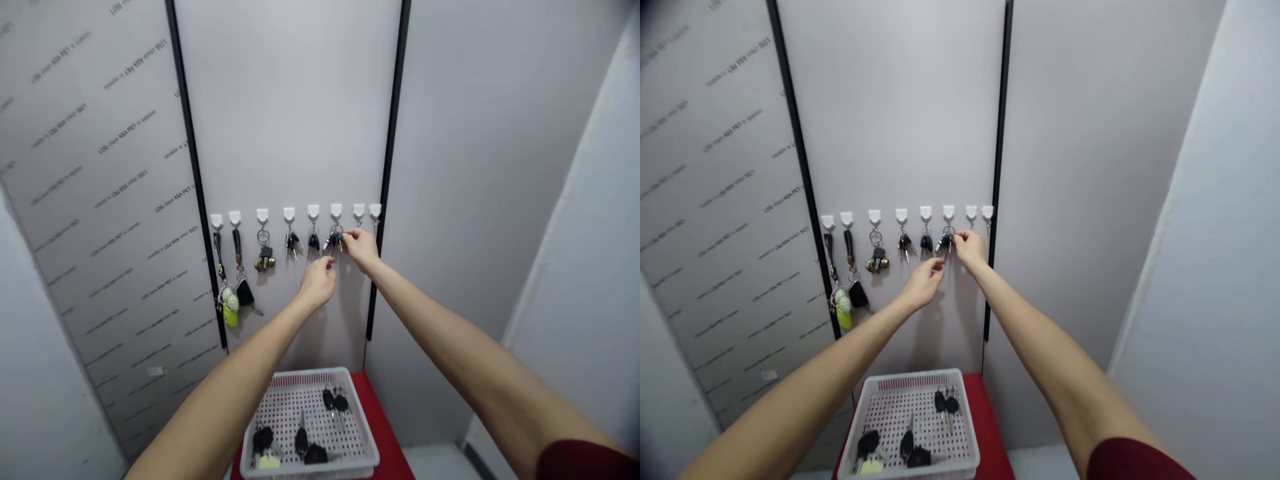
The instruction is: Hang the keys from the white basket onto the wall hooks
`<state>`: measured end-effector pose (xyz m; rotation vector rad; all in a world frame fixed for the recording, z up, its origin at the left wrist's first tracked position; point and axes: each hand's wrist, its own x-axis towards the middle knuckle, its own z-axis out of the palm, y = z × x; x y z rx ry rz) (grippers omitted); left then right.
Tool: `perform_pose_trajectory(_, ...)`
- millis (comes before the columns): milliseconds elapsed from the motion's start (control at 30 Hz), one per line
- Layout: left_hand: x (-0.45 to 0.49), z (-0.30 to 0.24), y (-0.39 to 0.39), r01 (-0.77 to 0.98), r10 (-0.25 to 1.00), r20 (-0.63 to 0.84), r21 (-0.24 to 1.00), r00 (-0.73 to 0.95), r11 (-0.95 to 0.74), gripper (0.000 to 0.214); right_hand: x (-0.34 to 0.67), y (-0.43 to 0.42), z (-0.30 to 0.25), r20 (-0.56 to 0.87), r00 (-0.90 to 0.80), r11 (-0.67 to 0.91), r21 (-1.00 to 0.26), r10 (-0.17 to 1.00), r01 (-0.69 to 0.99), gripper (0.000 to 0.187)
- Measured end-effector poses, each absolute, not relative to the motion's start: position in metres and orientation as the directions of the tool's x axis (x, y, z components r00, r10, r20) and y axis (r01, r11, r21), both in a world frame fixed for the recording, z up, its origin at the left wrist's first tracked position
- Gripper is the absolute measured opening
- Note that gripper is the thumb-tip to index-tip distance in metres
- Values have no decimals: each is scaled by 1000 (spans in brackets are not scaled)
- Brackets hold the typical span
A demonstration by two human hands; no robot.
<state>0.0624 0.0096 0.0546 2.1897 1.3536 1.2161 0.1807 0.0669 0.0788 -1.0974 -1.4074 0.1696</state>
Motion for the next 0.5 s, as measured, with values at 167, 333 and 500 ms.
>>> perform_pose_trajectory(167, 43, -21, -3, 622, 867, 339, 605, 364, -497, 29, 182, 17, -13, 683, 20, 478, -531, 730, 700, 21)
perform_pose_trajectory(333, 22, -119, -21, 756, 930, 35, 571, 366, -320, 31, 171, -24, -110, 214, -443, 482, -191, 871, 855, 16)
perform_pose_trajectory(500, 21, -171, -33, 768, 954, 54, 581, 293, -269, 40, 162, -35, -140, 124, -483, 481, 45, 867, 875, 24)
